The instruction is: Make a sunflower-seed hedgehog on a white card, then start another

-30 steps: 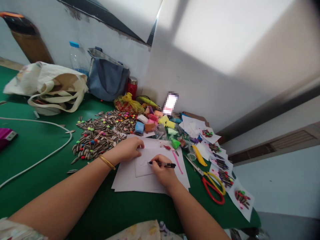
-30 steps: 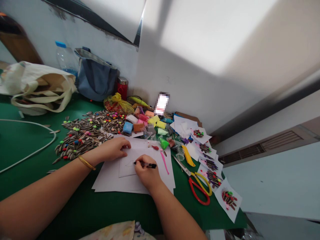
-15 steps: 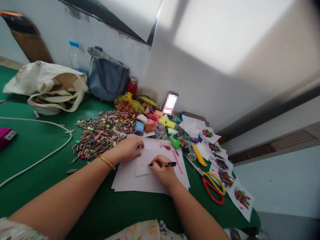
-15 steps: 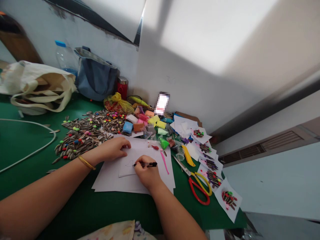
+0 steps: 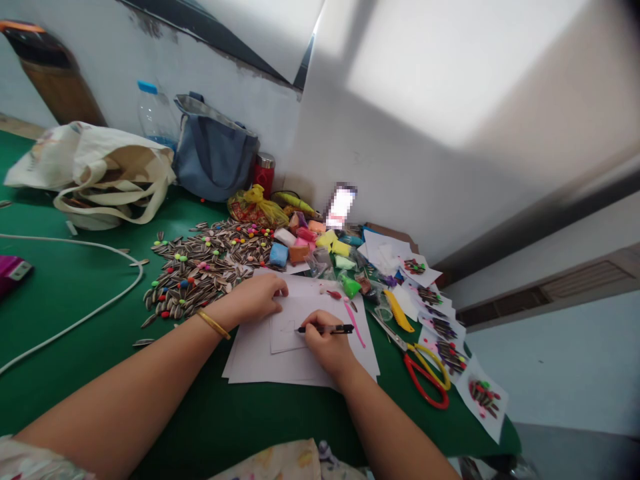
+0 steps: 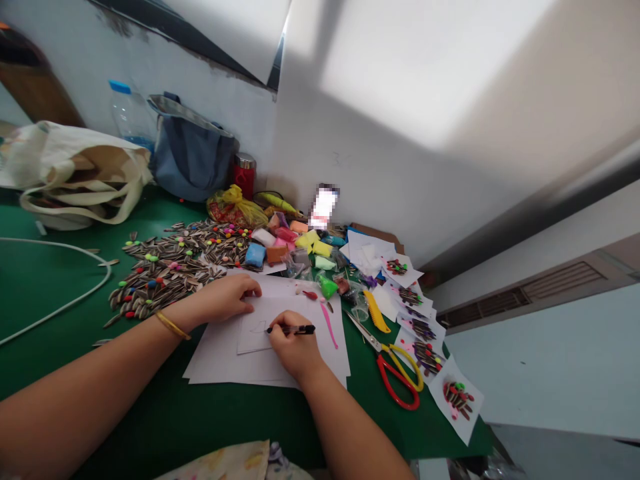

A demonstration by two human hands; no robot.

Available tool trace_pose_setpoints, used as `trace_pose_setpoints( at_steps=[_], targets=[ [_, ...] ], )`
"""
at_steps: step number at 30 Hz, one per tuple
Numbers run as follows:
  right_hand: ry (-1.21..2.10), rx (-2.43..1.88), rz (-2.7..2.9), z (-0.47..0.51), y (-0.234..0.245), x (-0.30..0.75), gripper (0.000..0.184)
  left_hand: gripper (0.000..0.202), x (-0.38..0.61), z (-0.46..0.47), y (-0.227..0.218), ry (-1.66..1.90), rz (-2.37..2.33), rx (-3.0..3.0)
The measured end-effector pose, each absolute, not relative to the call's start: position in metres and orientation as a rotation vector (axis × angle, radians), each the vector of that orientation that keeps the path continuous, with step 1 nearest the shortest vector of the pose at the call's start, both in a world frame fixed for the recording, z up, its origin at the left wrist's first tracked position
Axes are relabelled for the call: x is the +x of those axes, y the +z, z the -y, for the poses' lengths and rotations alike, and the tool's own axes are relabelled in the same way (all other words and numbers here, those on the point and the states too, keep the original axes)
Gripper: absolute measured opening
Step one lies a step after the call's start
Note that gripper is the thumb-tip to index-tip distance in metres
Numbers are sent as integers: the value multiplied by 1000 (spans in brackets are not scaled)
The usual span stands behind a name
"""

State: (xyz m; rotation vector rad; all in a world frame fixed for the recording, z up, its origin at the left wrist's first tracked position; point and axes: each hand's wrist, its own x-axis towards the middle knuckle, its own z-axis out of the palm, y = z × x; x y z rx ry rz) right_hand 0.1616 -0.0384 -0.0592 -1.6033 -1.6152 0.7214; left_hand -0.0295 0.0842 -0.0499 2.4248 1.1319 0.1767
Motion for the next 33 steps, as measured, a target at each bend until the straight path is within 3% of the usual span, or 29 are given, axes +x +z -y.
trace_pose_setpoints(
  at_steps=[33],
  targets=[
    [692,-1626,1691,37,-57,159,15,34,-29,-83,-49,194,-1125,2422]
  ],
)
